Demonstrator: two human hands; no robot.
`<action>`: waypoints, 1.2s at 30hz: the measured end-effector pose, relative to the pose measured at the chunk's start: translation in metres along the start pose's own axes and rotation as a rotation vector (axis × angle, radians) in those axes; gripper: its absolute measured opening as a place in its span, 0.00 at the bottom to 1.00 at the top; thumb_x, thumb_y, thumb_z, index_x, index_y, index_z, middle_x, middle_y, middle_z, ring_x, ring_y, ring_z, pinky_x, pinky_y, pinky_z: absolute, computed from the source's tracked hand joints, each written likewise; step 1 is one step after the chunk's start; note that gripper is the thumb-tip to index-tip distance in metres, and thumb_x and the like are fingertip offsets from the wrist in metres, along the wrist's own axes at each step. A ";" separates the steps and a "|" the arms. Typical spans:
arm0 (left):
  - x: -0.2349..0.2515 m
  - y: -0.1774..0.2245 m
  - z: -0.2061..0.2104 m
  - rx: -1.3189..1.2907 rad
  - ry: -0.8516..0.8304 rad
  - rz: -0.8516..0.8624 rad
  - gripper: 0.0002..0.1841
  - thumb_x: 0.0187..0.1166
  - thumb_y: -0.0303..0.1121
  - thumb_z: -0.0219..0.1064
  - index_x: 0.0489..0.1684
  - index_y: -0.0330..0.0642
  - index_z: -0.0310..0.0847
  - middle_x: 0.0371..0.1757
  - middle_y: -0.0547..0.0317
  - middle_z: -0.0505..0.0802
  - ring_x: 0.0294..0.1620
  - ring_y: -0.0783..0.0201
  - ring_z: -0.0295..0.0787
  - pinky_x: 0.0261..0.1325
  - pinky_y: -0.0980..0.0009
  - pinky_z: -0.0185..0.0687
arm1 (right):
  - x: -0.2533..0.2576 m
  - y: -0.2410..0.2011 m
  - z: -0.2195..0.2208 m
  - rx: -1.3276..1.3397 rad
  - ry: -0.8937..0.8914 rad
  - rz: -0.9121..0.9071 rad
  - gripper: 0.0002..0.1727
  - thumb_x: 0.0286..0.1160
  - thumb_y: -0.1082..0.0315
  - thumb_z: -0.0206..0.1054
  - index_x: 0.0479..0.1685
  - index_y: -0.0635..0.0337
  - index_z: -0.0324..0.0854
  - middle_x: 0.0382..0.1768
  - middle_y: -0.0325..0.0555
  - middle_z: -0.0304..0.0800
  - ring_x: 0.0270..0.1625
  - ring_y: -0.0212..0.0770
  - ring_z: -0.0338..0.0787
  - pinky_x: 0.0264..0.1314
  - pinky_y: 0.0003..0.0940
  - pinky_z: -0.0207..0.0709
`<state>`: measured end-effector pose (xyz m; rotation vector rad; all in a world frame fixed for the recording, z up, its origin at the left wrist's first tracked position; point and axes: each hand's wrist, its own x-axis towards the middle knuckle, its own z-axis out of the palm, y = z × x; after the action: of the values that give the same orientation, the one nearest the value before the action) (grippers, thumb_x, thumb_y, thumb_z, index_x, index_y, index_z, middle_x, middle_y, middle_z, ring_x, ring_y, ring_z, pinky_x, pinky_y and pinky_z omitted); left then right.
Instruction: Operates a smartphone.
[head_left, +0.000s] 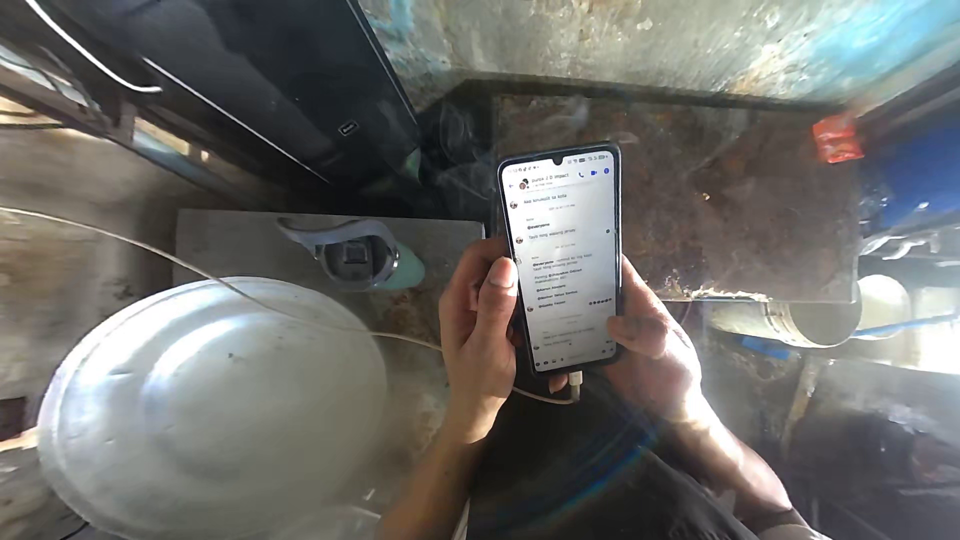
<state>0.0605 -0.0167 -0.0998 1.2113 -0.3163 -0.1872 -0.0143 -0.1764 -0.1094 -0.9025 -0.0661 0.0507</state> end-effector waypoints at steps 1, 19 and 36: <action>0.000 0.000 0.000 -0.004 0.002 -0.003 0.16 0.95 0.40 0.46 0.61 0.45 0.79 0.45 0.64 0.90 0.43 0.72 0.91 0.44 0.72 0.92 | 0.000 0.000 0.000 0.004 -0.002 -0.003 0.30 0.81 0.64 0.54 0.84 0.48 0.61 0.63 0.52 0.84 0.58 0.46 0.91 0.50 0.48 0.91; -0.002 0.000 0.001 -0.008 0.008 -0.010 0.16 0.94 0.41 0.48 0.60 0.45 0.79 0.43 0.62 0.90 0.42 0.71 0.91 0.45 0.71 0.93 | -0.001 0.000 0.001 0.015 -0.008 -0.006 0.31 0.80 0.65 0.53 0.85 0.49 0.60 0.62 0.54 0.84 0.56 0.48 0.91 0.46 0.48 0.92; -0.001 -0.001 0.000 -0.004 -0.006 -0.010 0.17 0.95 0.43 0.47 0.62 0.44 0.79 0.44 0.62 0.90 0.41 0.71 0.92 0.42 0.72 0.92 | -0.003 -0.001 0.002 -0.007 0.043 -0.023 0.29 0.81 0.63 0.56 0.83 0.47 0.66 0.61 0.47 0.87 0.55 0.44 0.93 0.48 0.46 0.92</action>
<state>0.0595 -0.0168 -0.1010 1.2093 -0.3146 -0.2002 -0.0171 -0.1756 -0.1068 -0.9090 -0.0369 0.0101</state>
